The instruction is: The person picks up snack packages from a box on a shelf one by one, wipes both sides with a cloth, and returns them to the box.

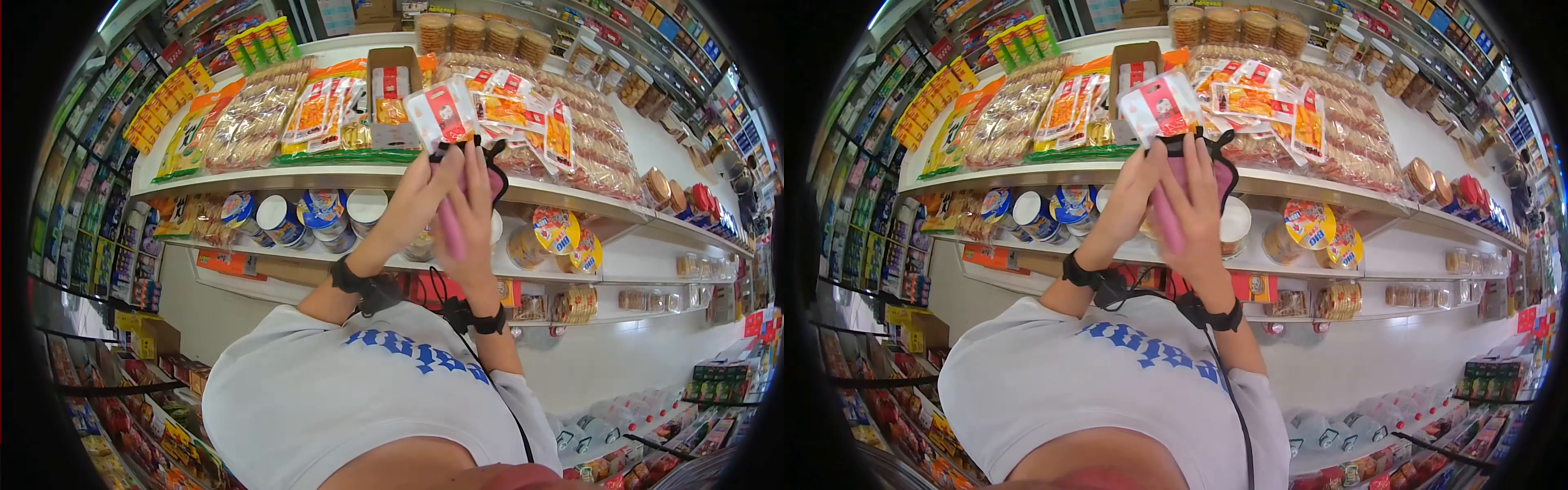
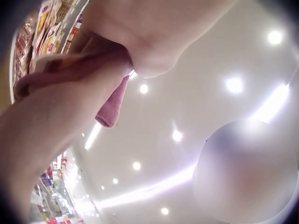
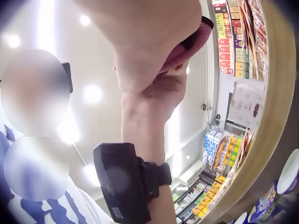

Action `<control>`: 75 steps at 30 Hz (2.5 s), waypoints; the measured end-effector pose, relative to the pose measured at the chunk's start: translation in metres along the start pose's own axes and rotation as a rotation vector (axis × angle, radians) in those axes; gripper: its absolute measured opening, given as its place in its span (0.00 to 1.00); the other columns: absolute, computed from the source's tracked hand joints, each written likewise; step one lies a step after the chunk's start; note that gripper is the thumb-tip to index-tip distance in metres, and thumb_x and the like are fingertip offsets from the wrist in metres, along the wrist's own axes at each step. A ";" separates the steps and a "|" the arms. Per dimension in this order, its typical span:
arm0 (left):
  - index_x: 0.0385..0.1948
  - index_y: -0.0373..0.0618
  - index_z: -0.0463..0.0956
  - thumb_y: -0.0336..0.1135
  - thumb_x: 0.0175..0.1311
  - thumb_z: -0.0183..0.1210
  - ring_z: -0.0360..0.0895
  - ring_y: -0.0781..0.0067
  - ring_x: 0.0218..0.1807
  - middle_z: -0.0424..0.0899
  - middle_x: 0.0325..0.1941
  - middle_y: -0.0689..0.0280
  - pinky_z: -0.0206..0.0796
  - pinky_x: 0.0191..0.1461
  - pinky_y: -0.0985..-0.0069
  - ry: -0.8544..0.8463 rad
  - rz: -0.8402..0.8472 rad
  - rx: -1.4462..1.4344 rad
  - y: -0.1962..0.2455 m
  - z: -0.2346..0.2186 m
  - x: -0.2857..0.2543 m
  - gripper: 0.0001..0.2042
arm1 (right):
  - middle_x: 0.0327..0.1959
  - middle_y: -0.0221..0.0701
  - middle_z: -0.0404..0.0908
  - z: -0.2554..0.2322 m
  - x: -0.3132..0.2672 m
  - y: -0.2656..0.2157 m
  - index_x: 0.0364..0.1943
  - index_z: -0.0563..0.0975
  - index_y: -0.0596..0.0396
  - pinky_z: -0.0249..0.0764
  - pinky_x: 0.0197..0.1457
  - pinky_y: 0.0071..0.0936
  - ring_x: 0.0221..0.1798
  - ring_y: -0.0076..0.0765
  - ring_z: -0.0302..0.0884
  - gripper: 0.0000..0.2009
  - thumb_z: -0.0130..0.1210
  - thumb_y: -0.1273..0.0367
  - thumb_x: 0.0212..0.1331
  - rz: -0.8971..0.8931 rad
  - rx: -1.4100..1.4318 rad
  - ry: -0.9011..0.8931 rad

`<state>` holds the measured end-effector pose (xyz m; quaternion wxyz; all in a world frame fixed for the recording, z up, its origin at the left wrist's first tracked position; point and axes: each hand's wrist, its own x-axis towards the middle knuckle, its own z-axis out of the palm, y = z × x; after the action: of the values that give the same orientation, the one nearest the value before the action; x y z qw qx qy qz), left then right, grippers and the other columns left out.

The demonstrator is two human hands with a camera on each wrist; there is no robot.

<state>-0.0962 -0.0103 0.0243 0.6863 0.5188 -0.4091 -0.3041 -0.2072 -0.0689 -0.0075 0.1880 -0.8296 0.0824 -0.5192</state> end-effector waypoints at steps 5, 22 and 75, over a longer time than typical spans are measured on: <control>0.31 0.39 0.75 0.51 0.79 0.46 0.65 0.88 0.30 0.74 0.26 0.75 0.61 0.32 0.82 0.000 0.013 0.151 -0.022 0.008 0.005 0.23 | 0.78 0.52 0.51 -0.011 -0.005 0.020 0.71 0.62 0.63 0.53 0.77 0.46 0.79 0.55 0.50 0.29 0.51 0.69 0.67 0.125 -0.048 -0.014; 0.57 0.35 0.75 0.40 0.78 0.48 0.82 0.69 0.52 0.85 0.48 0.58 0.73 0.57 0.73 0.094 0.151 0.270 -0.019 -0.066 0.049 0.18 | 0.50 0.29 0.83 0.024 0.042 0.142 0.59 0.75 0.60 0.75 0.50 0.17 0.51 0.21 0.79 0.20 0.59 0.63 0.68 0.770 1.061 0.120; 0.72 0.34 0.51 0.38 0.74 0.39 0.61 0.47 0.75 0.62 0.73 0.45 0.55 0.78 0.59 0.365 0.238 -0.929 0.000 -0.248 -0.033 0.28 | 0.60 0.37 0.78 0.163 0.021 -0.070 0.61 0.72 0.64 0.74 0.62 0.29 0.59 0.31 0.78 0.22 0.49 0.59 0.75 0.939 0.751 0.173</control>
<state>0.1052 0.1326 -0.0153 0.9345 0.1536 -0.1604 -0.2781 -0.0567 0.0246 -0.0256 0.6696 -0.5361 0.2658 -0.4400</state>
